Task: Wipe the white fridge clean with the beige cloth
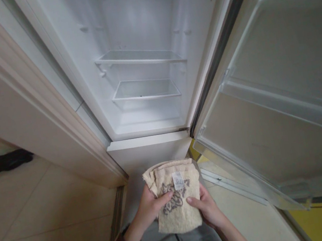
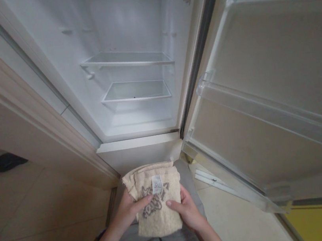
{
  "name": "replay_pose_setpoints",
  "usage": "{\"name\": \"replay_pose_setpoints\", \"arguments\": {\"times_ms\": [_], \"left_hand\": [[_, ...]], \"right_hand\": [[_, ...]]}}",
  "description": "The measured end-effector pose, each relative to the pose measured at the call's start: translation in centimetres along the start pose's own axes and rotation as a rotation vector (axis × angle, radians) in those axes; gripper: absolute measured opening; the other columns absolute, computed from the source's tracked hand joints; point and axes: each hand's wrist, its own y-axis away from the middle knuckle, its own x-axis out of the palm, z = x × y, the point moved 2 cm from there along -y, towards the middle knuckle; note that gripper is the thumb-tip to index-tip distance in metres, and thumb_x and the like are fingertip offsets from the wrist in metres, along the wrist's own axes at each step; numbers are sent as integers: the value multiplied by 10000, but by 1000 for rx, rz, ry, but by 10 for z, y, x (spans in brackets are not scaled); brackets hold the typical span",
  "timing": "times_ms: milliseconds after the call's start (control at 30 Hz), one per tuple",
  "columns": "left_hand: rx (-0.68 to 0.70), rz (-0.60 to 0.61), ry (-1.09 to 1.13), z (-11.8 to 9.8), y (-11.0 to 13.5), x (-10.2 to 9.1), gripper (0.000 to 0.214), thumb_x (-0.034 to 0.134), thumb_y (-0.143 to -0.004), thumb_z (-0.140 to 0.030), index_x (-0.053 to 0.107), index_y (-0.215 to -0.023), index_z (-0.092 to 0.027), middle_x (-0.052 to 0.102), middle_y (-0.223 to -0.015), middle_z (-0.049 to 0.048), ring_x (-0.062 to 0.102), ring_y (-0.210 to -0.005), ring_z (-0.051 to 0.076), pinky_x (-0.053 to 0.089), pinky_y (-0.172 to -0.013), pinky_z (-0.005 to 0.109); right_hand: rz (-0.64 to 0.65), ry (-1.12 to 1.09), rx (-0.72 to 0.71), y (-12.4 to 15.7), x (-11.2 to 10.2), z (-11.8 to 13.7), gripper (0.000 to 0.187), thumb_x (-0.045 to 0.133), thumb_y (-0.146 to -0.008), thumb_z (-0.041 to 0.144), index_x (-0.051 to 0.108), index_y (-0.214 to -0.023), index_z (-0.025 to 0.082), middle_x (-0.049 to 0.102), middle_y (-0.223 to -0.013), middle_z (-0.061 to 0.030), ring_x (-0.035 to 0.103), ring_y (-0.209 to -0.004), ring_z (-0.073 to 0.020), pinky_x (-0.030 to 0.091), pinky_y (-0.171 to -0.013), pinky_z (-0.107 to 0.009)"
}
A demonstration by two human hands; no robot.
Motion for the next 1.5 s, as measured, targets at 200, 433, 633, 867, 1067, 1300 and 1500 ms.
{"name": "replay_pose_setpoints", "arguments": {"times_ms": [200, 433, 633, 867, 1067, 1300, 1500], "left_hand": [[-8, -5, 3, 4, 1, 0, 581, 858, -677, -388, 703, -1183, -149, 780, -1165, 135, 736, -1106, 332, 598, -986, 425], [-47, 12, -9, 11, 5, -2, 541, 844, -705, -406, 718, -1162, -144, 776, -1181, 139, 740, -1095, 331, 603, -974, 426], [-1, -7, -4, 11, 5, -3, 618, 849, -700, -397, 676, -1240, -150, 758, -1236, 136, 719, -1158, 324, 580, -1027, 418], [1, 24, 4, 3, 7, 0, 567, 838, -717, -398, 695, -1207, -153, 769, -1209, 135, 730, -1132, 326, 593, -1002, 416], [-24, 3, -12, 1, 7, 0, 610, 851, -701, -455, 691, -1205, -150, 771, -1201, 138, 727, -1139, 325, 582, -1022, 418], [-38, -171, -17, 8, 5, -2, 758, 884, -628, -628, 711, -1205, -168, 765, -1199, 144, 693, -1195, 355, 554, -1059, 451], [-49, -231, 33, 13, 5, 0, 798, 806, -682, -742, 703, -1219, -161, 754, -1219, 149, 663, -1251, 349, 511, -1113, 456]], "right_hand": [[-13, 16, 0, 0, -1, -3, 579, 907, -741, 356, 624, -1224, 212, 767, -1155, -88, 743, -942, -228, 573, -938, -385], [-7, 13, -5, 1, 0, -4, 554, 906, -744, 354, 635, -1207, 214, 772, -1127, -79, 742, -920, -217, 575, -939, -384], [0, 14, -14, 2, 1, -4, 567, 909, -741, 358, 647, -1227, 231, 771, -1131, -67, 741, -921, -213, 578, -925, -370], [20, 3, -10, 5, 2, -3, 557, 907, -746, 350, 647, -1224, 230, 771, -1128, -69, 741, -911, -208, 583, -931, -384], [-10, 10, -1, 4, 4, -1, 604, 921, -717, 369, 633, -1226, 216, 767, -1143, -84, 741, -969, -232, 579, -944, -388], [-12, 0, 17, 3, 5, -1, 602, 917, -716, 335, 635, -1237, 225, 771, -1130, -77, 745, -944, -235, 575, -951, -406], [-29, -105, 81, 4, 11, -3, 669, 953, -621, 321, 662, -1216, 222, 780, -1099, -84, 748, -983, -272, 565, -979, -449]]}}
